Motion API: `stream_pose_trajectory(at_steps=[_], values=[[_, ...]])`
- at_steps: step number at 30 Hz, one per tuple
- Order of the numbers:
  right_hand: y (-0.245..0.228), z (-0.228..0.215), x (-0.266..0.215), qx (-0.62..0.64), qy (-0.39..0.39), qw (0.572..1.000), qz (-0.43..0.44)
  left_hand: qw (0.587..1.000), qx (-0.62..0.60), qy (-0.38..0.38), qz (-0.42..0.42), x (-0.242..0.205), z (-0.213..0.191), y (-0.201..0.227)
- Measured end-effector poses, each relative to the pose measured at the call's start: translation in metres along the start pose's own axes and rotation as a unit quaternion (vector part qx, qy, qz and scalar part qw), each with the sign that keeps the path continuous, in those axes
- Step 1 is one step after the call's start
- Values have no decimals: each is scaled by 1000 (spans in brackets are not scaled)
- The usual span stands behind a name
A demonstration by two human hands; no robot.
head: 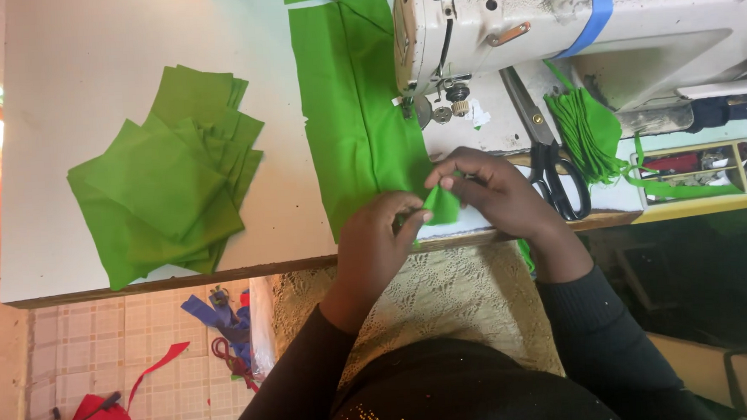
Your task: Folding and stacking small green fabric squares on a sewing workstation table
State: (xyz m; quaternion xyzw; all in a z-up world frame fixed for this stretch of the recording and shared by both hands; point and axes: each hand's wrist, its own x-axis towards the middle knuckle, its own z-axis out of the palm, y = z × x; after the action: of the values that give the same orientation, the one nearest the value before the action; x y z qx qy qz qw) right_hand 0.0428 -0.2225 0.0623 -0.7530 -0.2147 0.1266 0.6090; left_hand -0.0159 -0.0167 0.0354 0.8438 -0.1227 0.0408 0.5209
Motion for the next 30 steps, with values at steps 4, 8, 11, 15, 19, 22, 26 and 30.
stream_pose_trajectory(at_steps=[4,8,11,15,19,22,26,30], values=[[17,-4,14,-69,38,997,-4,998,45,5,-45,2,-1,-9],[34,4,21,-158,102,982,-22,991,102,38,-73,5,-3,-12],[24,10,27,-172,105,979,-39,983,161,43,-75,8,-3,-22],[29,11,31,-207,106,971,-55,978,189,39,-74,9,-6,-24],[32,10,34,-169,109,978,-51,969,230,76,53,17,-9,-9],[34,10,36,-168,105,979,-52,951,231,116,171,28,3,-21],[46,2,36,-190,78,977,-61,959,202,55,193,31,20,-52],[37,12,30,-210,106,971,-42,970,176,46,163,21,19,-53]])
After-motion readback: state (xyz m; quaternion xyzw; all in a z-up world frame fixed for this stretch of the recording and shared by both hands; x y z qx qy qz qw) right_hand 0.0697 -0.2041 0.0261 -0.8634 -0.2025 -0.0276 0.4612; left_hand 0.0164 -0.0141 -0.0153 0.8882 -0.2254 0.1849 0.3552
